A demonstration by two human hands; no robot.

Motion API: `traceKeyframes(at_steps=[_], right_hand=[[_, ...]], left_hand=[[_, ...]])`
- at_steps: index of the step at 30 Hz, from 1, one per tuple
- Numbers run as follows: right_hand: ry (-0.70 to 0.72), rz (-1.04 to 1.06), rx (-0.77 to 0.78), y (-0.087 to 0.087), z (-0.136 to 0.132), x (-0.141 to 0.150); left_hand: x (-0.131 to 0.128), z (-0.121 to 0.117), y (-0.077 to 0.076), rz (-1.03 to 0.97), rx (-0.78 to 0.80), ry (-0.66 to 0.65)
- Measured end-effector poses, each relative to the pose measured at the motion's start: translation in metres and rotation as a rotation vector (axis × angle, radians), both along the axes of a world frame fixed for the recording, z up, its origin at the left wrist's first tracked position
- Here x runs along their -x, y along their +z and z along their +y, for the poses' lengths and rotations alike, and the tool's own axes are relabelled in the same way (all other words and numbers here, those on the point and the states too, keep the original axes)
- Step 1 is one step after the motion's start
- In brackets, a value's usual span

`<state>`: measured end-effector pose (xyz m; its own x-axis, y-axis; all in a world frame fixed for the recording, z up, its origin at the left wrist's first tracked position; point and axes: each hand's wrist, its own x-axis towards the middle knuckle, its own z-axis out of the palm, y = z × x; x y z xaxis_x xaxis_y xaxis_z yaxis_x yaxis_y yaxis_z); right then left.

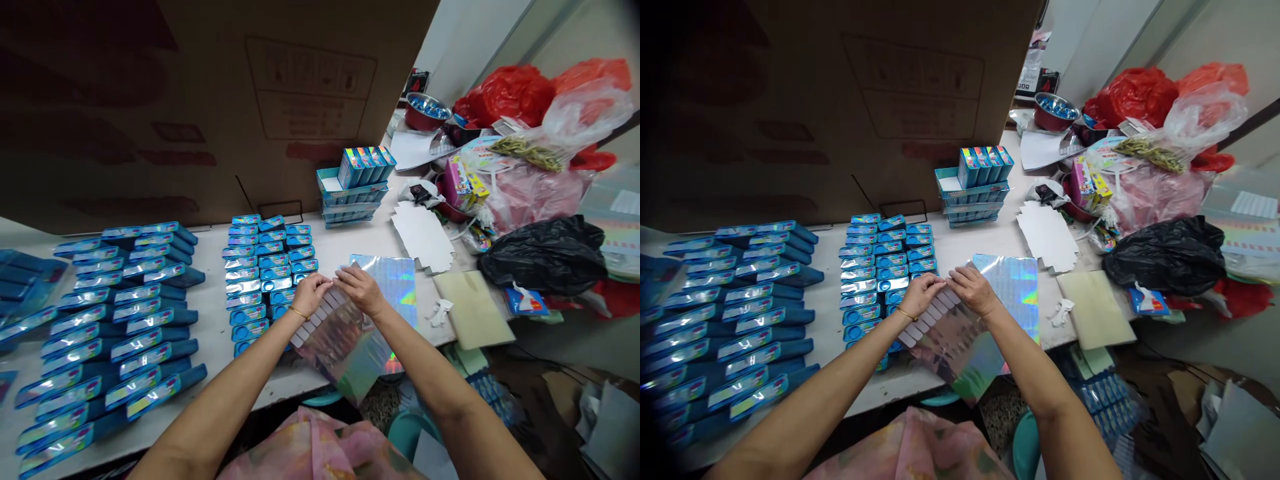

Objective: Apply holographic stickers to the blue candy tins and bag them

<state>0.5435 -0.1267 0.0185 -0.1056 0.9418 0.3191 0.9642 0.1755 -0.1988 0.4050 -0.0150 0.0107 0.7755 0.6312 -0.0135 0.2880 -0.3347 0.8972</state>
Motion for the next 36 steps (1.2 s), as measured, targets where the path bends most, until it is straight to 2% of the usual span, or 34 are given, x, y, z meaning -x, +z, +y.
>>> traceKeyframes(at_steps=[4,7,10,13,15,17,19,23,25,27,30,33,36], right_hand=[[0.025,0.054,-0.058,-0.011,-0.008,0.001],[-0.024,0.112,-0.067,-0.007,-0.011,0.006],[-0.097,0.156,-0.039,0.012,-0.017,0.015],[-0.176,0.245,0.047,0.044,-0.026,0.028],[-0.257,0.384,0.081,0.065,-0.029,0.038],[-0.367,0.580,0.099,0.078,-0.025,0.047],[-0.483,0.822,0.139,0.080,-0.015,0.056],[-0.593,1.343,0.261,0.060,0.015,0.079],[-0.588,1.504,0.301,0.047,0.027,0.096],[-0.598,1.592,0.332,0.036,0.037,0.117],[-0.674,1.626,0.361,0.020,0.051,0.155],[-0.718,1.570,0.338,0.004,0.067,0.194],[-0.725,1.456,0.296,-0.014,0.083,0.220]], left_hand=[[0.001,0.001,-0.003,-0.006,0.024,0.015],[-0.001,0.003,-0.009,0.017,0.062,0.034],[-0.003,0.008,-0.016,0.079,0.081,0.059],[-0.004,0.014,-0.023,0.104,0.036,0.103],[-0.002,0.016,-0.025,0.071,0.006,0.150],[0.006,0.016,-0.021,-0.022,0.031,0.219],[0.020,0.011,-0.013,-0.146,0.191,0.285],[0.062,0.000,0.007,-0.313,0.760,0.307],[0.085,-0.002,0.012,-0.326,0.861,0.362],[0.107,0.001,0.010,-0.294,0.835,0.483],[0.141,0.011,-0.002,-0.256,0.742,0.624],[0.176,0.024,-0.017,-0.232,0.632,0.674],[0.199,0.036,-0.031,-0.200,0.536,0.692]])
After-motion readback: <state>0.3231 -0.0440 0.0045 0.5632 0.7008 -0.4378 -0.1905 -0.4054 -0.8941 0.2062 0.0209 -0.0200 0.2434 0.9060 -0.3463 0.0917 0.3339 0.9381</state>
